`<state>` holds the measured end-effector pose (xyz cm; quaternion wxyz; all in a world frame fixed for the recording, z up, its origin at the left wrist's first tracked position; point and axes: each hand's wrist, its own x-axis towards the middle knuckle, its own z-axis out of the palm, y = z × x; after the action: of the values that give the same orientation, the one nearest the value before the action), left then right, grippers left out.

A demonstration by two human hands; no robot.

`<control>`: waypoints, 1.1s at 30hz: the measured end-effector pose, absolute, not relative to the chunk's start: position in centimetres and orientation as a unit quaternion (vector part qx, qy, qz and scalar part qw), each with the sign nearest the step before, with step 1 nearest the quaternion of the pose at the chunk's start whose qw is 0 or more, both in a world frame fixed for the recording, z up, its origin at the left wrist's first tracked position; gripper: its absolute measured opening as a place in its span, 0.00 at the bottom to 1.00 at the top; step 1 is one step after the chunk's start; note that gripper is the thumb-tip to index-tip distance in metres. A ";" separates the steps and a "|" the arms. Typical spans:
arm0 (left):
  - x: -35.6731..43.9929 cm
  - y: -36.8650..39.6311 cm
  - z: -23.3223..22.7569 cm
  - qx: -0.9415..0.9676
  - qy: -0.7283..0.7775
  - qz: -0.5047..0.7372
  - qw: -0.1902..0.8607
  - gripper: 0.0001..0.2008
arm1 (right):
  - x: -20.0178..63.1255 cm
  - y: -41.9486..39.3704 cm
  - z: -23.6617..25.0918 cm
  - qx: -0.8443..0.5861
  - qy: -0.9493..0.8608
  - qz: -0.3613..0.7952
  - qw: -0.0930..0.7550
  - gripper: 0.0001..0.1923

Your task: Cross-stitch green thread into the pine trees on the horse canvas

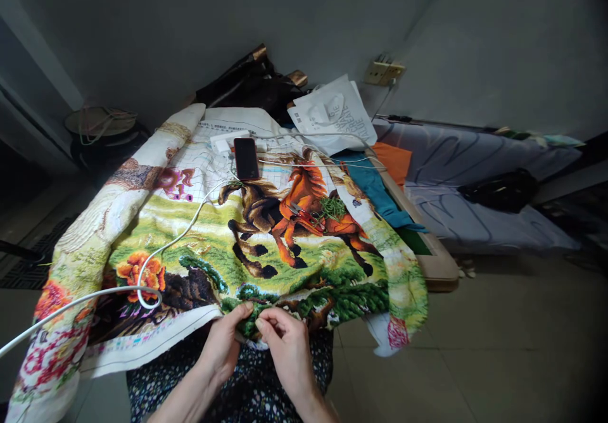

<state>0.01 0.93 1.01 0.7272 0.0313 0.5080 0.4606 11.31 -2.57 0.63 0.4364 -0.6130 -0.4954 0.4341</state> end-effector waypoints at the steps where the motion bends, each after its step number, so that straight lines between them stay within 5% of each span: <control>1: 0.0 0.9 1.0 0.031 0.509 0.459 0.727 0.18 | 11.3 -2.6 0.4 -0.613 -0.494 0.431 0.441 0.08; 16: 0.0 0.7 1.4 0.042 0.491 0.455 0.742 0.18 | 10.9 -1.7 0.8 -0.621 -0.413 0.470 0.472 0.10; 23: -0.2 0.4 1.3 0.053 0.462 0.463 0.754 0.20 | 11.7 -0.8 2.6 -0.617 -0.642 0.235 0.389 0.09; 33: -0.3 0.4 1.7 0.066 0.460 0.458 0.758 0.21 | 12.3 -0.4 3.1 -0.594 -0.608 0.290 0.439 0.12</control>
<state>-0.34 0.43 1.70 0.7576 0.0659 0.4604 0.4580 12.26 -0.36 3.08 0.4393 -0.5944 -0.6079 0.2901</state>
